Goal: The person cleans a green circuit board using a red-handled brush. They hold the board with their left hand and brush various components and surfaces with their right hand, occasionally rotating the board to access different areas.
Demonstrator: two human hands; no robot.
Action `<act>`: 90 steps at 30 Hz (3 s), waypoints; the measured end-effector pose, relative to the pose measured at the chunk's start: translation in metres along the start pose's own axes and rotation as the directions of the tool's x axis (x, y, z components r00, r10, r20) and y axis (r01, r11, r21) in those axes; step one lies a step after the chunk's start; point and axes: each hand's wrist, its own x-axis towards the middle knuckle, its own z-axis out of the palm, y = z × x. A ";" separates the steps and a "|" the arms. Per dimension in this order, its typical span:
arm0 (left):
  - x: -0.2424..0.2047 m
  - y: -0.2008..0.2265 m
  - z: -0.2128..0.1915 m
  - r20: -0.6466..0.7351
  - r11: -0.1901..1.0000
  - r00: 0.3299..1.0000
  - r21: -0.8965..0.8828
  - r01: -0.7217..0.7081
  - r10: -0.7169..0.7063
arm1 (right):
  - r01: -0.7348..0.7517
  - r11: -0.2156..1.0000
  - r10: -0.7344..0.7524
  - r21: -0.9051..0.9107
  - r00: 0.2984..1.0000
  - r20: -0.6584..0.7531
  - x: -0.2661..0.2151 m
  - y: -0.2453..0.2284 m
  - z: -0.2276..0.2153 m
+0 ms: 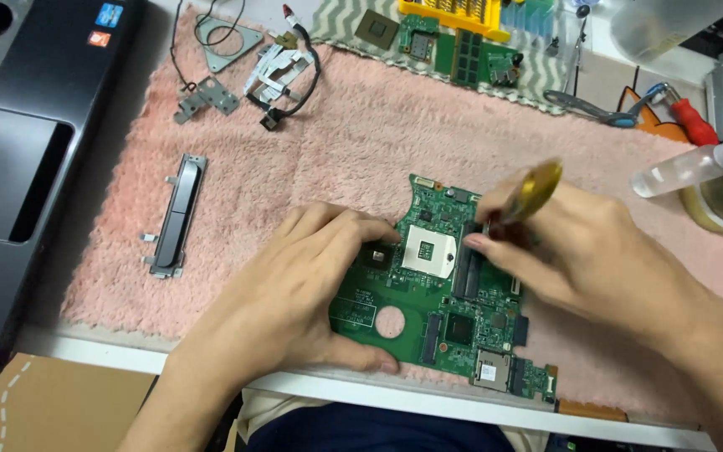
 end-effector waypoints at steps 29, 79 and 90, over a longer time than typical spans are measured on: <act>0.001 0.000 0.002 -0.020 1.000 1.000 0.002 -0.014 0.014 | -0.174 0.928 0.175 0.331 0.984 0.026 -0.024 -0.009 0.006; -0.007 0.009 0.005 -0.226 0.979 0.967 0.186 -0.077 0.119 | 0.065 0.392 0.832 0.918 0.399 -0.384 -0.184 0.042 0.068; 0.010 0.061 -0.036 -0.020 0.990 0.992 -0.068 -0.123 0.122 | 0.152 -0.183 0.860 0.971 0.503 0.083 -0.152 0.021 0.030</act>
